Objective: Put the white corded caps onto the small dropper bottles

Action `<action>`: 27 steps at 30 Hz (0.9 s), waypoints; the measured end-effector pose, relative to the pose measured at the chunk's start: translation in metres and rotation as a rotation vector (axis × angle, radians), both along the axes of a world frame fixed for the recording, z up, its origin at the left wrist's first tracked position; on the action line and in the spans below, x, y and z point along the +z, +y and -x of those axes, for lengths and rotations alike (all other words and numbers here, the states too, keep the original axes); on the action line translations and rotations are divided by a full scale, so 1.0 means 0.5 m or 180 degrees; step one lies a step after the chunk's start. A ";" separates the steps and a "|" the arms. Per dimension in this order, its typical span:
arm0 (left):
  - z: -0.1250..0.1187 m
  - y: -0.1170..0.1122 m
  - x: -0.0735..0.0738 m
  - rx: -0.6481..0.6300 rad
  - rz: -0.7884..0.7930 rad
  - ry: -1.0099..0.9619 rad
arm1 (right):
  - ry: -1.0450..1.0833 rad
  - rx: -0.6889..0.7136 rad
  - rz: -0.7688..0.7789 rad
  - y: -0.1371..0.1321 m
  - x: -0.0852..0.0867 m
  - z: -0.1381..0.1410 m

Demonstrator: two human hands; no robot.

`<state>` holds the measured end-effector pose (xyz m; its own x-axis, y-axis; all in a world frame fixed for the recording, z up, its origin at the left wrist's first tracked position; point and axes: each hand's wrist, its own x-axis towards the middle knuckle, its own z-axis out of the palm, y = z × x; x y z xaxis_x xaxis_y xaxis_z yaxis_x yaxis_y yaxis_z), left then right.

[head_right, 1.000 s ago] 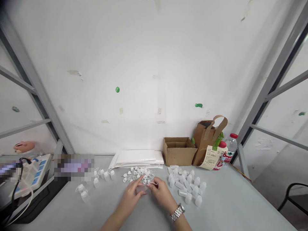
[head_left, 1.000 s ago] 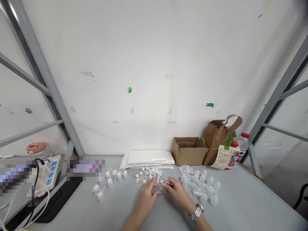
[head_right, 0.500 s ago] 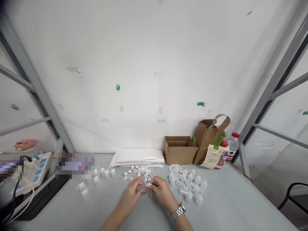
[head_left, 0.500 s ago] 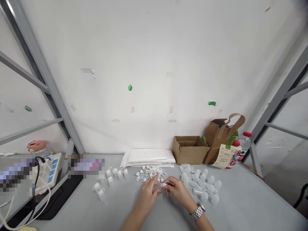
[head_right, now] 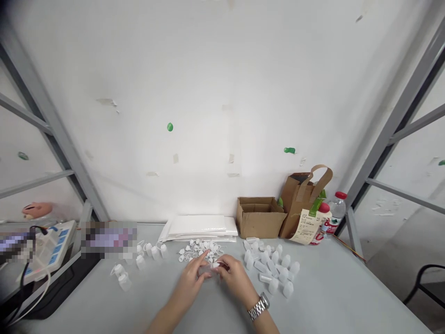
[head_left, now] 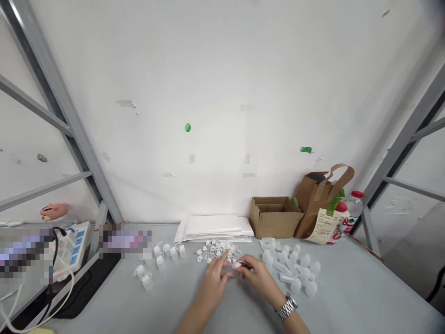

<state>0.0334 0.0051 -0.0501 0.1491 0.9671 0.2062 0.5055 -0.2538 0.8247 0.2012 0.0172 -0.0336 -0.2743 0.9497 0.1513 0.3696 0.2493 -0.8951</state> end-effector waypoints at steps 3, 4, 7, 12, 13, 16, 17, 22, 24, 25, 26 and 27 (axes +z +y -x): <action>-0.003 -0.004 0.000 -0.0097 -0.0021 0.0007 | -0.0307 -0.0193 0.0015 0.002 -0.009 0.004; -0.004 -0.005 0.001 -0.0113 -0.0037 0.0023 | -0.0379 -0.0259 0.0059 0.003 -0.012 0.006; -0.005 -0.004 0.003 -0.0073 -0.0070 0.0068 | -0.0306 -0.0419 0.0149 0.003 -0.015 0.010; -0.001 -0.001 0.004 0.0013 0.0073 0.0018 | 0.0162 -0.0073 0.0033 0.000 -0.006 0.007; 0.000 -0.001 0.002 0.0007 0.0070 0.0017 | 0.0126 -0.0036 0.0003 -0.001 -0.005 0.007; -0.002 -0.004 -0.001 -0.0108 -0.0015 0.0023 | -0.0172 -0.0135 -0.0099 -0.003 -0.004 0.011; -0.003 -0.005 -0.002 -0.0160 -0.0040 0.0024 | -0.0280 -0.0180 -0.0096 -0.004 -0.005 0.013; -0.004 -0.004 -0.005 -0.0206 -0.0009 0.0020 | -0.0440 -0.0197 -0.0022 -0.005 -0.002 0.013; -0.003 -0.002 -0.007 -0.0167 -0.0007 0.0023 | -0.0357 -0.0089 -0.0140 -0.008 0.002 0.009; -0.002 -0.001 -0.009 -0.0150 -0.0016 0.0026 | -0.0333 -0.0039 -0.0204 -0.009 0.004 0.007; -0.003 0.000 -0.010 -0.0135 -0.0027 0.0034 | -0.0341 -0.0014 -0.0254 -0.010 0.005 0.006; -0.003 0.000 -0.012 -0.0128 -0.0042 0.0047 | -0.0382 -0.0015 -0.0287 -0.012 0.006 0.006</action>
<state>0.0349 0.0052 -0.0560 0.1910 0.9575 0.2162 0.5067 -0.2848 0.8137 0.1982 0.0114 -0.0309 -0.2910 0.9350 0.2026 0.4738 0.3248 -0.8185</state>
